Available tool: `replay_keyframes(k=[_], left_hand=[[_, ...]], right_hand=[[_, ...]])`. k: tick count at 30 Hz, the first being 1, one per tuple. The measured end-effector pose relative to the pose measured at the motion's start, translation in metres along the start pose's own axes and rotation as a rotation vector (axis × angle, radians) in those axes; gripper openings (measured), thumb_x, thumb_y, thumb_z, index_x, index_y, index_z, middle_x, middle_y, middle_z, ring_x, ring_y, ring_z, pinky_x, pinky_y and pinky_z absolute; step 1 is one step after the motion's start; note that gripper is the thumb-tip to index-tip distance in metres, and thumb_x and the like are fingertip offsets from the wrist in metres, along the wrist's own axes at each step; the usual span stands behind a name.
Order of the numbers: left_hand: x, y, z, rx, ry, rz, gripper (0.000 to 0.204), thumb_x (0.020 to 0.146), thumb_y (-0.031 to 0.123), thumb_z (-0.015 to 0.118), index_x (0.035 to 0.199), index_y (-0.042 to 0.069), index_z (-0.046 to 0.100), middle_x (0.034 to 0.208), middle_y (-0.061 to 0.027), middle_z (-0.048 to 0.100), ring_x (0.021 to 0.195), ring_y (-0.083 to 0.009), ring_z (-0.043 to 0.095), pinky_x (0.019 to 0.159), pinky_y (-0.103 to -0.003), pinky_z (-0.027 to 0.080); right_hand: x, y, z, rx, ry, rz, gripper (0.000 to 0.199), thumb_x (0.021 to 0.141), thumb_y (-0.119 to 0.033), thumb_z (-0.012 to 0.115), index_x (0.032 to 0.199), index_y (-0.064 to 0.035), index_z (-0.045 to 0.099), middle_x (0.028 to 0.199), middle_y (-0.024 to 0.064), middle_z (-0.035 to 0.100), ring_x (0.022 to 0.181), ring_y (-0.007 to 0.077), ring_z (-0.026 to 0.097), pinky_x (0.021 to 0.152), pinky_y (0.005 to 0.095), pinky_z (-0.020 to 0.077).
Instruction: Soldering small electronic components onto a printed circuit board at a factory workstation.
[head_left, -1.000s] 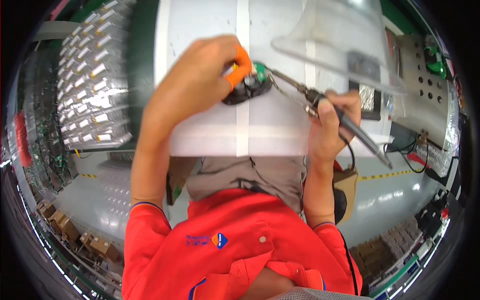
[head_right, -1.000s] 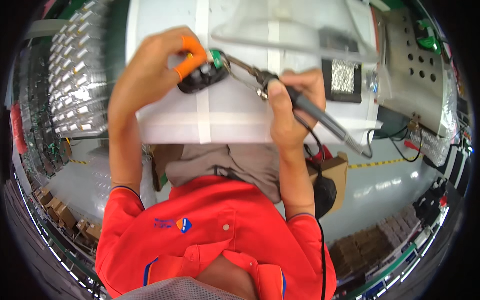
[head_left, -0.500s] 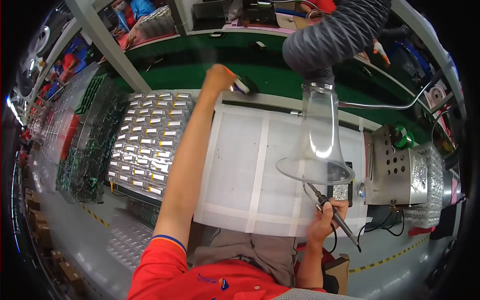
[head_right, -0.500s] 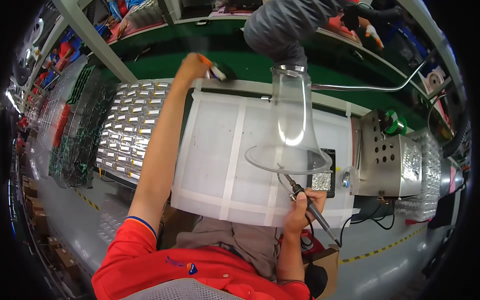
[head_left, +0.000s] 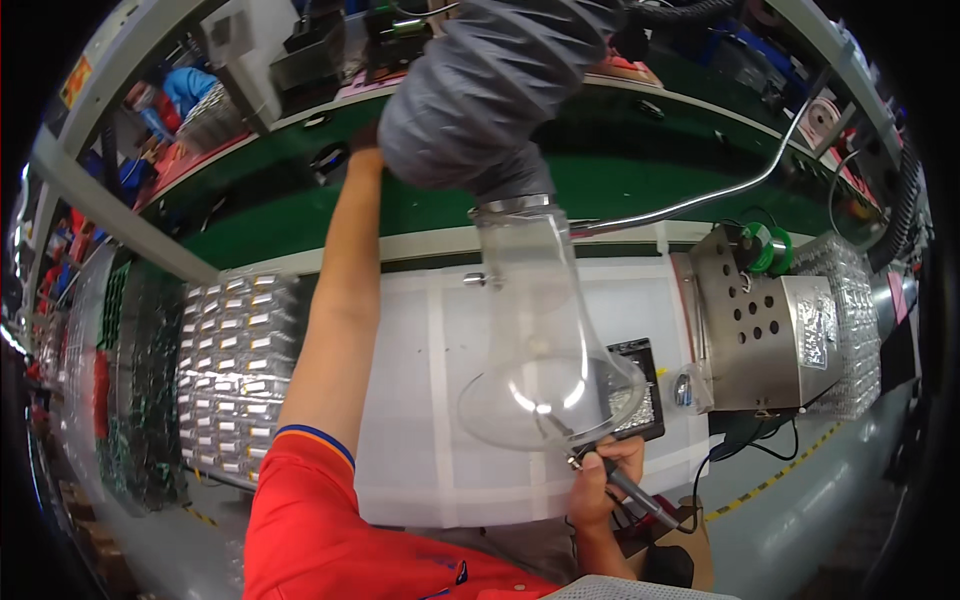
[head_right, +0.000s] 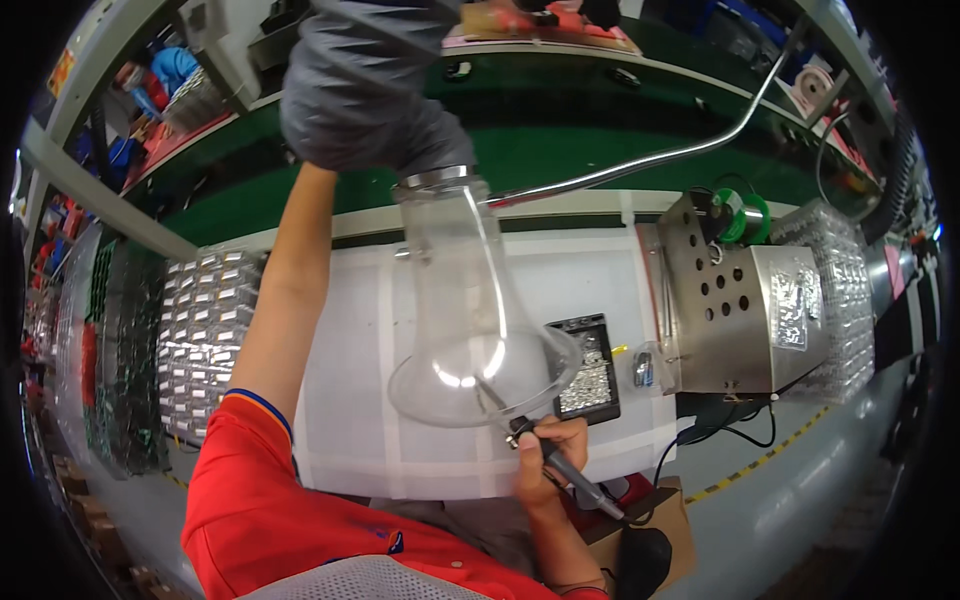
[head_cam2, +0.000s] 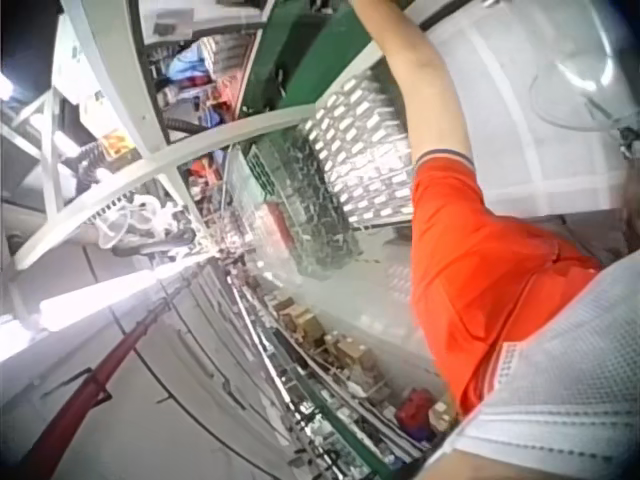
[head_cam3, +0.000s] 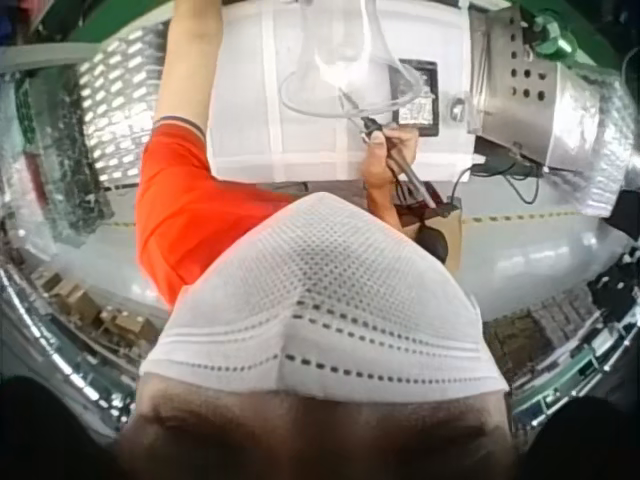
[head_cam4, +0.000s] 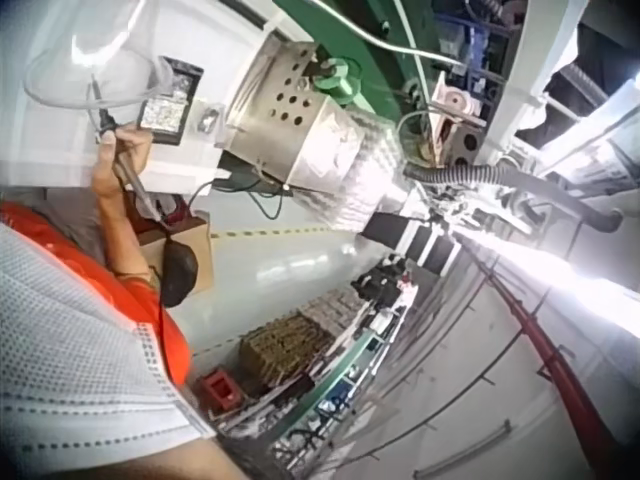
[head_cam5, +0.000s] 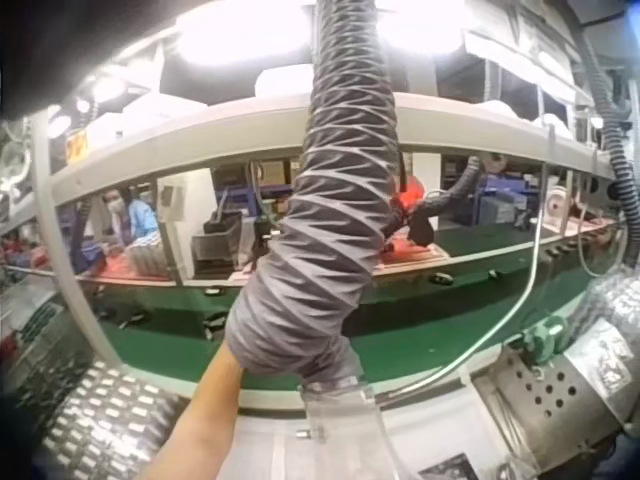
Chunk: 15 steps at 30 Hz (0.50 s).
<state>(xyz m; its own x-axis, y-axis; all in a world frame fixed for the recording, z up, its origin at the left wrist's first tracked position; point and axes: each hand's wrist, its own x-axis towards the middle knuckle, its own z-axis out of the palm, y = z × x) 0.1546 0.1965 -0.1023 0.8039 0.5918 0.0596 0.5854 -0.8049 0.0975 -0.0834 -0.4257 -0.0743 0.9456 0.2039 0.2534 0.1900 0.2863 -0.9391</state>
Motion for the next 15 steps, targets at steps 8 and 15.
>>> replay_keyframes(k=[8, 15], left_hand=[[-0.043, 0.003, -0.028, 0.037, -0.081, 0.053, 0.064, 0.082, 0.043, 0.071, 0.132, 0.007, 0.052, 0.131, -0.0196, 0.056, 0.126, -0.0390, 0.050, 0.102, -0.050, 0.044], [-0.240, 0.053, -0.081, -0.127, -0.063, -0.099, 0.062, 0.078, 0.047, 0.077, 0.121, 0.006, 0.059, 0.119, -0.0179, 0.065, 0.113, -0.0380, 0.060, 0.094, -0.047, 0.050]], right_hand=[[0.002, -0.007, 0.006, -0.027, 0.037, 0.065, 0.022, 0.083, -0.014, 0.060, 0.089, -0.0049, 0.041, 0.071, 0.0009, 0.039, 0.064, 0.0085, 0.036, 0.057, 0.0239, 0.0323], [-0.003, 0.001, 0.003, 0.067, 0.141, -0.032, 0.017, 0.086, -0.009, 0.061, 0.094, -0.0049, 0.046, 0.080, 0.0020, 0.045, 0.066, 0.0085, 0.042, 0.057, 0.0219, 0.0365]])
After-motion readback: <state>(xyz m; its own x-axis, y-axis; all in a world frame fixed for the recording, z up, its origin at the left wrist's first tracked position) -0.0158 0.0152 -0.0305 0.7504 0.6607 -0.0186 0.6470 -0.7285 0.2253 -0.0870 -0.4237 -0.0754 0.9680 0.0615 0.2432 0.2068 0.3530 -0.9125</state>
